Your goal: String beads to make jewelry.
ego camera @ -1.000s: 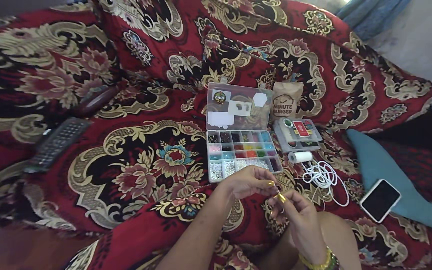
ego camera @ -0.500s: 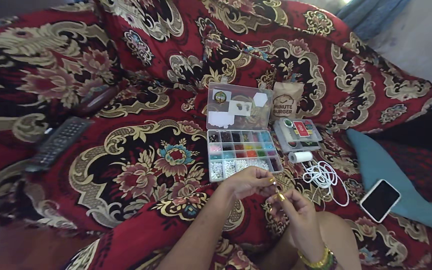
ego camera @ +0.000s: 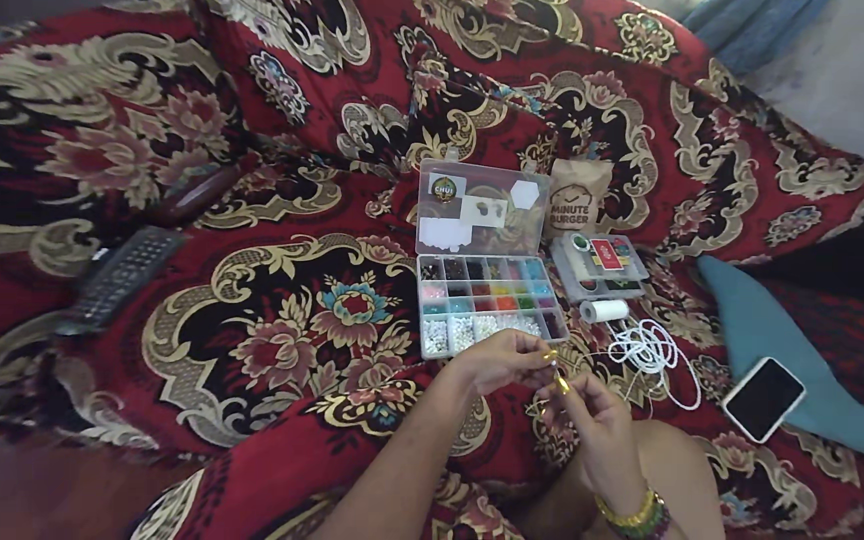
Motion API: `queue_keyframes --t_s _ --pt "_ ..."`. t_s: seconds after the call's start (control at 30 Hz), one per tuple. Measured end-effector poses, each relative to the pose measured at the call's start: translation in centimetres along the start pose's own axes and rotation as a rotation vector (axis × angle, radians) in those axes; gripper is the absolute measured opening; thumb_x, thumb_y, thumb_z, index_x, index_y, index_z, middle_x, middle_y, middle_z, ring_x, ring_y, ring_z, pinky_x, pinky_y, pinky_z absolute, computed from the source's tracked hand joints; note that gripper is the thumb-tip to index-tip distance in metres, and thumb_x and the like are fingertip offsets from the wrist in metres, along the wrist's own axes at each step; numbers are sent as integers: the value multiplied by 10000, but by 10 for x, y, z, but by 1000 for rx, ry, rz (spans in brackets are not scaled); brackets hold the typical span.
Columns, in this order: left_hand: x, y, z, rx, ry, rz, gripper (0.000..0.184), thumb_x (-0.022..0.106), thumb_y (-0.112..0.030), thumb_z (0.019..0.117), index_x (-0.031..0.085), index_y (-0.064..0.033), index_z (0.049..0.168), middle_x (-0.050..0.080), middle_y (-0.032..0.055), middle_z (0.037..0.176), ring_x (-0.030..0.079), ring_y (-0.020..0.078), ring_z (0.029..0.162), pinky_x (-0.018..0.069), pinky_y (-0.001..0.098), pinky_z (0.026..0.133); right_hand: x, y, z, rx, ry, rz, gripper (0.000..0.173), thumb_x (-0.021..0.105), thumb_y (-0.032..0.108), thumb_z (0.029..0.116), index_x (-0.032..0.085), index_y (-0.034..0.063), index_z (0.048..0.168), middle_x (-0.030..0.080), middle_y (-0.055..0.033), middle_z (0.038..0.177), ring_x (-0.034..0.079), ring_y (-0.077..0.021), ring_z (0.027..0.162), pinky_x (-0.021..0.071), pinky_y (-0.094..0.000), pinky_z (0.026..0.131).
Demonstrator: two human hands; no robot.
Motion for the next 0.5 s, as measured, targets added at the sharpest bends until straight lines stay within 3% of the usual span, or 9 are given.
queue_keyframes --t_s 0.5 --pt "2 -1 1 13 -56 18 168 514 -78 1043 621 -118 920 685 -64 785 669 38 716 576 227 718 1 -3 3 -26 -33 -43 132 548 48 985 646 44 896 754 -9 814 685 -51 593 584 -196 535"
Point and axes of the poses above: each hand's wrist, its own z-axis towards the middle knuckle, its own x-axis out of the palm, y = z × x, the point moved 3 cm from there along z, towards the middle knuckle
